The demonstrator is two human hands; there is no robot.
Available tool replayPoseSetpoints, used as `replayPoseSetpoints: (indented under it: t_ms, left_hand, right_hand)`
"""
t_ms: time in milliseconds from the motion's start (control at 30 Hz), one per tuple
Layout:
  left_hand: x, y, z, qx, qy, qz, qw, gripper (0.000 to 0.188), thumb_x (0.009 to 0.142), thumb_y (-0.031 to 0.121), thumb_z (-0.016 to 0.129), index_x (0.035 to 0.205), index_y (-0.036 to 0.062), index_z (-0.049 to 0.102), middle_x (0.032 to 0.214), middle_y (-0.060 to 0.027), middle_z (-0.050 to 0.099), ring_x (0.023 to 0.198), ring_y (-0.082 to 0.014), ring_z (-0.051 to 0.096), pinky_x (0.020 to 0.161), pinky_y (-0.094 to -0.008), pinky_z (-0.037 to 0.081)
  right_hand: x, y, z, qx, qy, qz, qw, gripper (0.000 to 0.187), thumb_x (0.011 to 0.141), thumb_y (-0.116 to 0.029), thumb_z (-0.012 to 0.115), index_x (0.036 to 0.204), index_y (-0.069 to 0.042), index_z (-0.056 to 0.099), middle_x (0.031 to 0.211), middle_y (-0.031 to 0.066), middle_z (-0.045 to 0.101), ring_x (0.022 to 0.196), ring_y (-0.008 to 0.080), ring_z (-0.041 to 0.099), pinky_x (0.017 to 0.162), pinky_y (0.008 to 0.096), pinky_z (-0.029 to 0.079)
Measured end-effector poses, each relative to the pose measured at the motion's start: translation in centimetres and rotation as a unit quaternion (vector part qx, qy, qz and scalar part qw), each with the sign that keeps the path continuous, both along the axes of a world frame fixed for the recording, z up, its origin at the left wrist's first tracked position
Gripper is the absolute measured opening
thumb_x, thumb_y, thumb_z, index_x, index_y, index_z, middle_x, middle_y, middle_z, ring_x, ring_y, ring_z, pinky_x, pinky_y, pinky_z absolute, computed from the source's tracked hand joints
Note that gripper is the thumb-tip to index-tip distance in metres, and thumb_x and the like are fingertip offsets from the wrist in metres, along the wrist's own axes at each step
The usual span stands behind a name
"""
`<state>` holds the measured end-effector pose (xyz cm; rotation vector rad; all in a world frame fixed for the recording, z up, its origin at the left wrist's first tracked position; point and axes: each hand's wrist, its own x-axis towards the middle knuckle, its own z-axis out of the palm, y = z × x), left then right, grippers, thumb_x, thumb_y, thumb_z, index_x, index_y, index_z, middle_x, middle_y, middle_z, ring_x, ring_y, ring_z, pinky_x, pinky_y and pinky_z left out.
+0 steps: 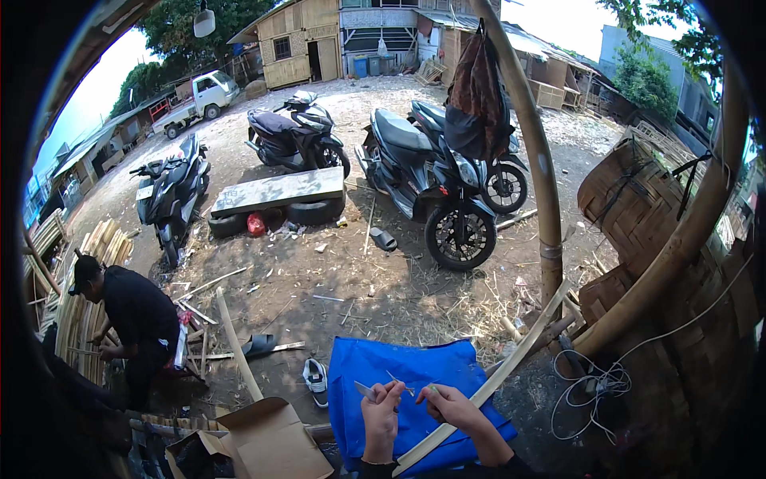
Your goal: Scraping a bamboo strip with a small knife to smooth the surface.
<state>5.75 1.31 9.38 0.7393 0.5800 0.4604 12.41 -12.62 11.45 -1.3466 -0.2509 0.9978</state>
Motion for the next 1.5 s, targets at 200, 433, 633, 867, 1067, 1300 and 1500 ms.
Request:
replayPoseSetpoints:
  t_ms: [200,433,633,867,1067,1300,1500]
  left_hand:
    - [7.9,5.8,2.3,0.096,-0.012,-0.040,0.994,0.041,0.082,-0.005,0.066,0.064,0.0144,0.035,0.089,-0.0073,0.060,0.075,-0.0066,0.049,0.059,-0.0192,0.034]
    - [12.3,5.6,2.7,0.101,-0.077,-0.097,0.987,0.040,0.082,-0.005,0.066,0.064,0.0137,0.036,0.085,-0.0075,0.061,0.069,-0.0076,0.050,0.060,-0.0223,0.038]
    - [11.9,4.5,2.5,0.069,-0.109,-0.121,0.984,0.039,0.084,-0.004,0.064,0.065,0.0138,0.036,0.073,-0.0021,0.052,0.063,-0.0061,0.043,0.056,-0.0202,0.032]
    - [7.8,3.3,1.6,0.119,-0.102,-0.112,0.981,0.041,0.081,-0.005,0.067,0.063,0.0140,0.036,0.082,-0.0070,0.060,0.067,-0.0068,0.048,0.059,-0.0220,0.036]
    - [5.9,2.0,3.4,0.150,-0.103,-0.114,0.977,0.042,0.079,-0.005,0.069,0.062,0.0142,0.036,0.089,-0.0110,0.066,0.070,-0.0074,0.052,0.060,-0.0224,0.037]
    - [2.4,0.9,5.6,0.110,-0.065,-0.139,0.982,0.044,0.078,-0.002,0.071,0.060,0.0140,0.035,0.093,-0.0128,0.066,0.069,-0.0072,0.051,0.062,-0.0208,0.038]
    - [1.6,-0.3,6.2,0.155,-0.070,-0.114,0.979,0.043,0.080,-0.002,0.070,0.061,0.0117,0.034,0.090,-0.0139,0.065,0.077,-0.0085,0.054,0.068,-0.0227,0.043]
  right_hand:
    - [7.4,1.9,1.5,0.054,0.123,0.014,0.991,0.015,0.096,-0.016,0.041,0.106,-0.006,0.046,0.066,-0.0052,0.033,0.054,0.0036,0.029,0.046,0.0202,0.023]
    - [9.9,3.1,1.2,0.033,0.003,-0.061,0.998,0.027,0.093,-0.022,0.046,0.099,-0.001,0.061,0.064,-0.0005,0.052,0.050,0.0001,0.035,0.045,0.0173,0.024]
    - [8.2,3.3,1.0,-0.001,0.072,-0.137,0.988,0.046,0.080,-0.038,0.054,0.084,0.008,0.057,0.072,0.0181,0.061,0.046,0.0139,0.050,0.039,0.0227,0.031]
    - [6.7,2.2,1.3,0.051,-0.012,-0.057,0.997,0.043,0.088,-0.038,0.037,0.076,0.002,0.048,0.054,0.0061,0.043,0.035,0.0071,0.032,0.034,0.0217,0.029]
    - [4.7,0.8,1.8,0.119,0.027,-0.038,0.992,0.044,0.081,-0.038,0.044,0.074,0.004,0.058,0.060,0.0078,0.053,0.045,0.0088,0.041,0.041,0.0230,0.029]
    - [1.7,0.2,4.1,0.029,-0.073,-0.031,0.996,0.036,0.089,-0.028,0.045,0.076,0.003,0.058,0.059,0.0023,0.051,0.047,0.0054,0.039,0.044,0.0215,0.026]
    - [0.9,-0.8,4.7,0.047,-0.043,-0.050,0.997,0.035,0.090,-0.027,0.045,0.078,0.002,0.059,0.060,0.0000,0.050,0.049,0.0038,0.039,0.043,0.0208,0.025]
